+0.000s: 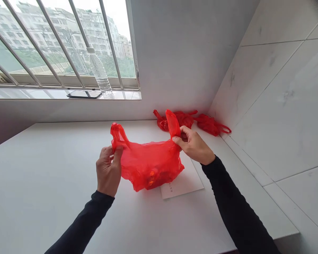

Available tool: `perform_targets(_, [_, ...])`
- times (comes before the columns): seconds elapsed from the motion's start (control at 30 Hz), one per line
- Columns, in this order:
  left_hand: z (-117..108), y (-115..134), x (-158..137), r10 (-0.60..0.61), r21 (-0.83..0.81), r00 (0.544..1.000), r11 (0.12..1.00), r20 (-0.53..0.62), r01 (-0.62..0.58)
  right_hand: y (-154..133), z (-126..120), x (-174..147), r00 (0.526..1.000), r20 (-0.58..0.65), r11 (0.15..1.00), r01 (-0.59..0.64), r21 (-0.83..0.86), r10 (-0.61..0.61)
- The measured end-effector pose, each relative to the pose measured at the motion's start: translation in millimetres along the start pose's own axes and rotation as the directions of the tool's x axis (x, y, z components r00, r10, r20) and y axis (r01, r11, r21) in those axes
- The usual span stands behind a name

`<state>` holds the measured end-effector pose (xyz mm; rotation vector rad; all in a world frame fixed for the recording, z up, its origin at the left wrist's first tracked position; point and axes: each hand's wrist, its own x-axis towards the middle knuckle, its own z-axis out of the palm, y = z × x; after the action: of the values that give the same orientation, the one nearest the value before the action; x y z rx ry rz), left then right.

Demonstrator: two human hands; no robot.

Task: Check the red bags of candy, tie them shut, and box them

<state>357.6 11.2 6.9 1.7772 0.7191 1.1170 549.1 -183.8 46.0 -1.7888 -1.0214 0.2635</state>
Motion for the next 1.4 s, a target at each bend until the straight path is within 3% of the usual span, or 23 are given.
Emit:
perform_targets(0.13, [-1, 9, -2, 0.036, -0.059, 0.991, 0.997, -0.128, -0.044, -14, 0, -6, 0.997, -0.027, 0.995, 0.078, 0.066, -0.077])
perform_targets(0.33, [0, 5, -6, -0.089, -0.164, 0.990, 0.981, 0.112, 0.107, -15, -2, -11, 0.986, 0.164, 0.994, 0.023, -0.107, -0.005])
perform_targets(0.43, [-2, 2, -3, -0.146, -0.249, 0.972, 0.950, 0.182, 0.189, -7, -4, -8, 0.983, 0.184, 0.986, 0.013, -0.164, 0.017])
perform_targets(0.57, [-6, 3, 7, -0.254, -0.411, 0.967, 0.878, 0.034, 0.245, 15, -2, 4, 0.967, 0.209, 0.987, -0.122, -0.108, 0.143])
perform_targets(0.7, [-11, 9, 15, -0.307, -0.440, 0.934, 0.875, -0.184, 0.201, 32, 23, 10, 0.936, 0.302, 0.947, -0.079, -0.311, 0.178])
perform_targets(0.87, [-16, 7, 18, -0.229, -0.377, 0.950, 0.916, -0.213, 0.137, 39, 76, 2, 0.926, 0.357, 0.894, 0.050, -0.445, 0.126])
perform_targets(0.97, [-18, 0, 17, -0.248, -0.319, 0.946, 0.931, -0.208, 0.174, 44, 92, -1, 0.919, 0.369, 0.861, 0.074, -0.502, 0.136])
perform_targets(1.13, [-16, -4, 16, -0.280, -0.281, 0.942, 0.934, -0.184, 0.222, 58, 79, 6, 0.934, 0.285, 0.815, -0.009, -0.579, 0.214])
perform_targets(1.27, [-13, -2, 14, -0.275, -0.305, 0.959, 0.920, -0.061, 0.245, 40, 50, 7, 0.969, 0.142, 0.815, -0.085, -0.573, 0.202])
perform_targets(1.33, [-12, -1, 13, -0.266, -0.318, 0.963, 0.910, 0.044, 0.266, 18, 38, 2, 0.994, 0.059, 0.863, -0.047, -0.503, 0.088])
perform_targets(1.4, [-10, 0, 11, -0.245, -0.326, 0.960, 0.904, 0.139, 0.278, -7, 32, -7, 0.992, -0.028, 0.934, 0.104, -0.343, -0.121])
